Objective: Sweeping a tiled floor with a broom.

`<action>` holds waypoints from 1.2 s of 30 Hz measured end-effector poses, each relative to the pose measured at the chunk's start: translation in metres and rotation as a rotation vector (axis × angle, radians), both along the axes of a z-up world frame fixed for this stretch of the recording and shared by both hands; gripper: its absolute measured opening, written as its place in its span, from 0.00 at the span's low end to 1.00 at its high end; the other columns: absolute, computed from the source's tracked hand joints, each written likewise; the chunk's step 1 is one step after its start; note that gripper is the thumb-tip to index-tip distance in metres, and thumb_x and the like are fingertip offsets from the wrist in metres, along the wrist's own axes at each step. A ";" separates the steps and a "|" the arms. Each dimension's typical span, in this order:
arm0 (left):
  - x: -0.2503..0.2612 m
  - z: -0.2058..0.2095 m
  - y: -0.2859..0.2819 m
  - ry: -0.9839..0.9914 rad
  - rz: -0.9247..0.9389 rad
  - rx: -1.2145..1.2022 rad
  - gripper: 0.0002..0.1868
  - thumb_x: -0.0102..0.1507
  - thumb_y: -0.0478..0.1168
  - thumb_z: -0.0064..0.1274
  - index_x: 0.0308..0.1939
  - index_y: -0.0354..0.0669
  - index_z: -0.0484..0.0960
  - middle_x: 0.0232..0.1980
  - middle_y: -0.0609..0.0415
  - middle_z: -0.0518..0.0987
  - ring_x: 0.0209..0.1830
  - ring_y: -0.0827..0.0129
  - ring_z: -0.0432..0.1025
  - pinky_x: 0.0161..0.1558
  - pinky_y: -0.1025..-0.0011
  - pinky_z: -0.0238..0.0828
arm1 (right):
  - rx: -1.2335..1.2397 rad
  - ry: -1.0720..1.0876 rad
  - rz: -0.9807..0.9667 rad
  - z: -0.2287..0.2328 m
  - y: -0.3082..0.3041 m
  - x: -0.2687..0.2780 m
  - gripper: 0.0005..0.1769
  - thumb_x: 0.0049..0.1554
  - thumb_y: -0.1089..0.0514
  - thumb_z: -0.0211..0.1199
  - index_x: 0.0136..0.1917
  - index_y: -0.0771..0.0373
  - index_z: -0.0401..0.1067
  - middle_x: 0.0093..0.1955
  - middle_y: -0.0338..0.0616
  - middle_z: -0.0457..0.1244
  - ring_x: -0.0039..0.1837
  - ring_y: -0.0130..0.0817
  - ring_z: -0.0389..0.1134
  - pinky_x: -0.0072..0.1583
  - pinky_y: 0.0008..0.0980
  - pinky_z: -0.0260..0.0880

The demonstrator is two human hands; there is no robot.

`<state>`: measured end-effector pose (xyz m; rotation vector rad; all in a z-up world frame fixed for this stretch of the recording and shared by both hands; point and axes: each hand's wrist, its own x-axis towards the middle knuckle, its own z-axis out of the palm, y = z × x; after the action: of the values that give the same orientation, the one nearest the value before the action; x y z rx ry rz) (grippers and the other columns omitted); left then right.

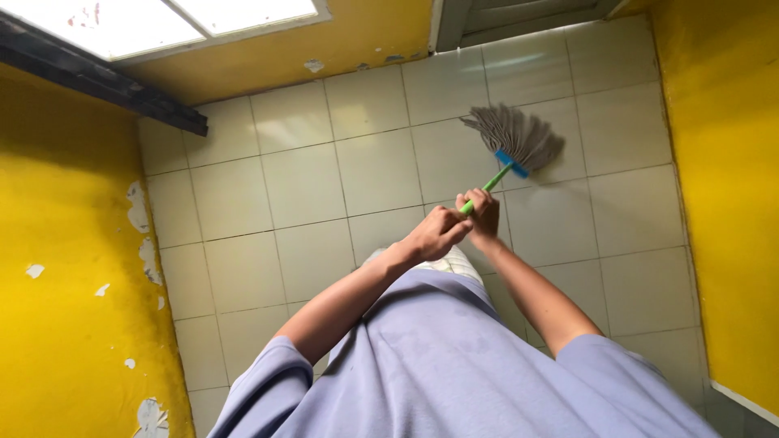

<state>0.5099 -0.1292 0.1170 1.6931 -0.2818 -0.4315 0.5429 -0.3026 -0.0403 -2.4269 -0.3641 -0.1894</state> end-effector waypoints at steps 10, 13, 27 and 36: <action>-0.136 0.058 0.102 -0.175 0.018 0.319 0.18 0.67 0.42 0.44 0.30 0.32 0.80 0.33 0.36 0.80 0.38 0.41 0.73 0.46 0.52 0.69 | 0.190 0.030 0.074 -0.001 0.163 -0.113 0.12 0.55 0.57 0.65 0.34 0.63 0.67 0.38 0.50 0.65 0.45 0.53 0.67 0.46 0.51 0.66; -0.188 0.068 0.133 -0.075 0.154 0.364 0.18 0.66 0.41 0.42 0.28 0.32 0.79 0.33 0.36 0.80 0.39 0.42 0.74 0.49 0.51 0.69 | 0.201 0.154 0.283 0.016 0.216 -0.149 0.13 0.56 0.57 0.65 0.35 0.65 0.68 0.39 0.50 0.64 0.45 0.53 0.66 0.47 0.49 0.65; -0.322 0.093 0.184 -0.213 0.625 0.514 0.21 0.66 0.42 0.49 0.20 0.35 0.78 0.22 0.43 0.75 0.28 0.50 0.73 0.38 0.54 0.66 | 0.234 0.507 1.055 0.059 0.316 -0.256 0.14 0.60 0.54 0.68 0.45 0.64 0.67 0.45 0.45 0.64 0.43 0.45 0.62 0.47 0.42 0.62; -0.311 0.105 0.127 -0.302 0.500 0.246 0.22 0.69 0.44 0.52 0.23 0.35 0.74 0.24 0.46 0.73 0.26 0.57 0.69 0.35 0.60 0.63 | 0.099 0.233 1.065 0.029 0.215 -0.225 0.07 0.53 0.54 0.66 0.40 0.57 0.71 0.44 0.36 0.69 0.45 0.39 0.65 0.56 0.38 0.58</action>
<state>0.1990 -0.0020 0.2216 1.9929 -0.0143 0.1697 0.3183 -0.0871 -0.0111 -1.8262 -1.4017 0.5194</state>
